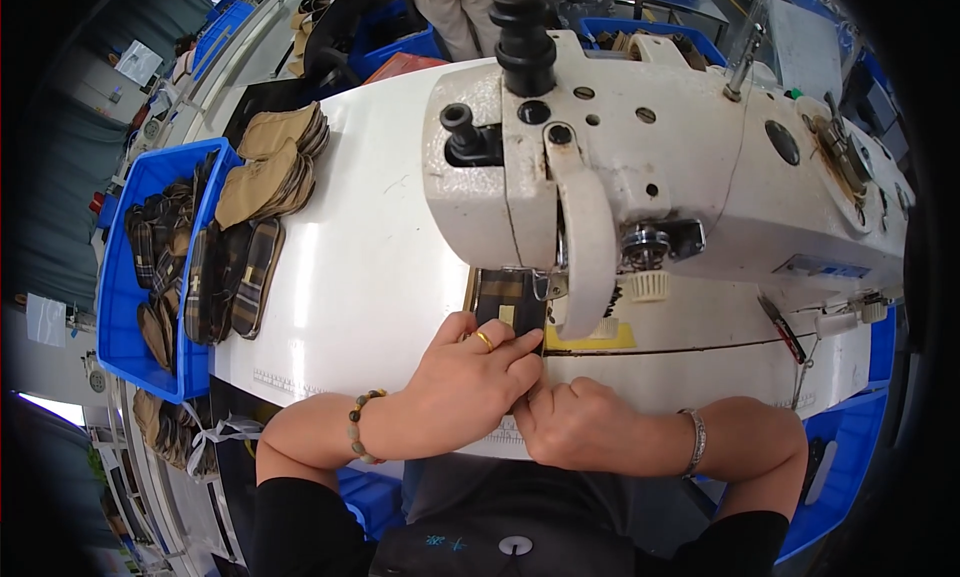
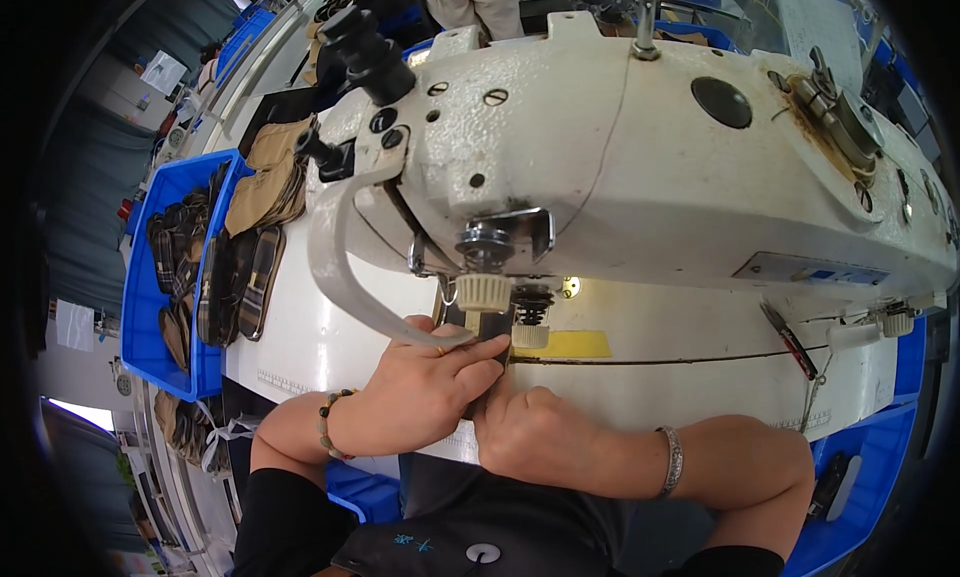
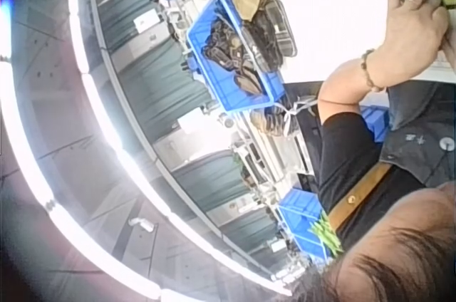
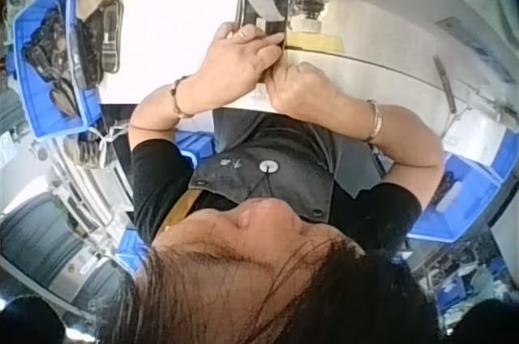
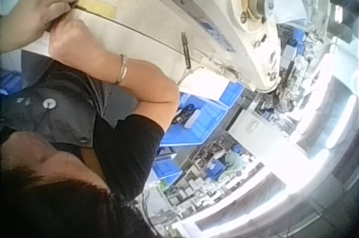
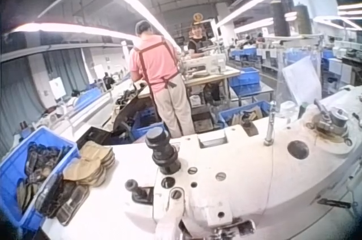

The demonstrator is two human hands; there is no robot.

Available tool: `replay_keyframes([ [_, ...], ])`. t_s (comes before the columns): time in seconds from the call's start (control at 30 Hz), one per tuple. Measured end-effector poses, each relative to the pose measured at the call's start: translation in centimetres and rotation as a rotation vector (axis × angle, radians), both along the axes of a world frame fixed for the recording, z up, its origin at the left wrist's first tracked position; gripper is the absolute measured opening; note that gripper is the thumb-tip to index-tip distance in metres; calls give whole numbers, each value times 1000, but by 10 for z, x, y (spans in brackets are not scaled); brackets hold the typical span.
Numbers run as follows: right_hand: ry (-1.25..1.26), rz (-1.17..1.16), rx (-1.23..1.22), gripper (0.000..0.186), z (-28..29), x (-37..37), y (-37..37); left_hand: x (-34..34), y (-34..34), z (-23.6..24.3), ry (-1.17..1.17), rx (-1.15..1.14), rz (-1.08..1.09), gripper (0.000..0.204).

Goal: Sewing pieces of fabric together for shoe manufacturing using an industrial sewing machine.

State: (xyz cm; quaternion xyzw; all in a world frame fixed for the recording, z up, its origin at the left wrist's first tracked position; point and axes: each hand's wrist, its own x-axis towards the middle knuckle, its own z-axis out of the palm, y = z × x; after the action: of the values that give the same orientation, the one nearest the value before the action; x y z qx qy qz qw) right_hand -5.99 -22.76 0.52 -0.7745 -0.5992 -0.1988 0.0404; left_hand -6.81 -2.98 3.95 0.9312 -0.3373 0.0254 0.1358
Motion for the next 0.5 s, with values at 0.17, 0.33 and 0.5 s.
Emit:
replay_keyframes([
  [0.17,22,6,-30,12,4,0,-1,1,-2,2,-46,31,-10,24],
  [0.33,-71,-52,22,23,-4,9,1,11,-2,-6,-56,10,31,17],
  [0.5,-86,-95,44,33,-10,23,1,23,-2,-12,-142,-16,75,20],
])
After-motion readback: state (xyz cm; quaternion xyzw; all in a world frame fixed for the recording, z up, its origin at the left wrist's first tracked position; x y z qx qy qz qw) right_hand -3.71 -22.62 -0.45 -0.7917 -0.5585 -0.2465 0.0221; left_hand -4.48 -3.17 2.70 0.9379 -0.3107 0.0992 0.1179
